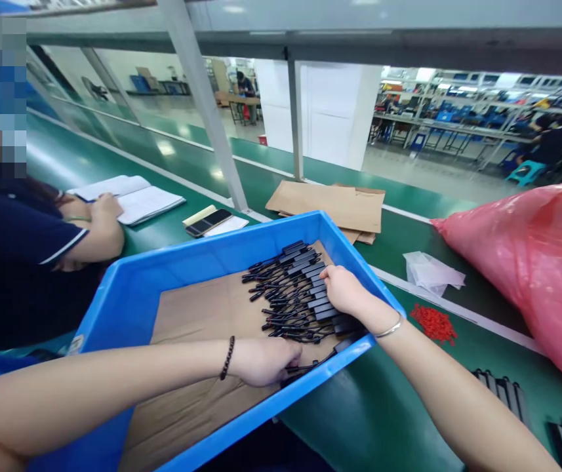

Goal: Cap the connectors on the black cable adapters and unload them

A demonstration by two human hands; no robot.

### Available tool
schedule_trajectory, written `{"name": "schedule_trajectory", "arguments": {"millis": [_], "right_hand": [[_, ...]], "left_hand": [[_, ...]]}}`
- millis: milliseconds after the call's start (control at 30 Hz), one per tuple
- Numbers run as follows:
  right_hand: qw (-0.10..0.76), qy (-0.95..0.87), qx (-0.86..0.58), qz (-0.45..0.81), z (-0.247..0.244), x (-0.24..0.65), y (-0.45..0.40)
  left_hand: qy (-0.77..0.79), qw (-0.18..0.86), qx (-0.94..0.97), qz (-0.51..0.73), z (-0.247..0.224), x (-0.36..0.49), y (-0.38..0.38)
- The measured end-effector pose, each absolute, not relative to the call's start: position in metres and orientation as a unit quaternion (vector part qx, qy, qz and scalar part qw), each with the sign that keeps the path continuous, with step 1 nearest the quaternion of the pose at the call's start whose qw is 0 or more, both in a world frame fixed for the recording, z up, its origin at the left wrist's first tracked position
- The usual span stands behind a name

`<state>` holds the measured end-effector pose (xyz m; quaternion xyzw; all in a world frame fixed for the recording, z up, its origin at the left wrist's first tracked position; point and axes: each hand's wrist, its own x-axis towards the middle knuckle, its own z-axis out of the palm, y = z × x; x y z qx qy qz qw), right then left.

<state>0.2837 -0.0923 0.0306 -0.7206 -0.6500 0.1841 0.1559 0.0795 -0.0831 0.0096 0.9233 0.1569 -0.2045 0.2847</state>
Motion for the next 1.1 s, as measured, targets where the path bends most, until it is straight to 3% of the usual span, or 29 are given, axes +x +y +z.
{"name": "schedule_trajectory", "arguments": {"millis": [167, 367, 467, 600, 800, 1100], "right_hand": [[0.186, -0.655, -0.695, 0.232, 0.038, 0.277, -0.097], [0.144, -0.731, -0.593, 0.305, 0.049, 0.269, -0.103], [0.075, -0.759, -0.547, 0.344, 0.049, 0.269, -0.106], [0.019, -0.771, -0.550, 0.321, 0.049, 0.268, -0.107], [0.037, -0.759, -0.588, 0.276, 0.042, 0.268, -0.107], [0.035, -0.702, -0.627, 0.336, 0.037, 0.272, -0.100]], "left_hand": [[0.219, 0.341, 0.914, -0.022, 0.017, 0.084, -0.055], [0.360, 0.693, 0.613, 0.124, -0.008, 0.103, -0.077], [0.377, 0.774, 0.488, 0.142, -0.018, 0.109, -0.093], [0.348, 0.804, 0.449, 0.176, -0.021, 0.109, -0.098], [0.374, 0.805, 0.404, 0.219, -0.025, 0.114, -0.096], [0.377, 0.806, 0.382, 0.250, -0.031, 0.120, -0.089]]}}
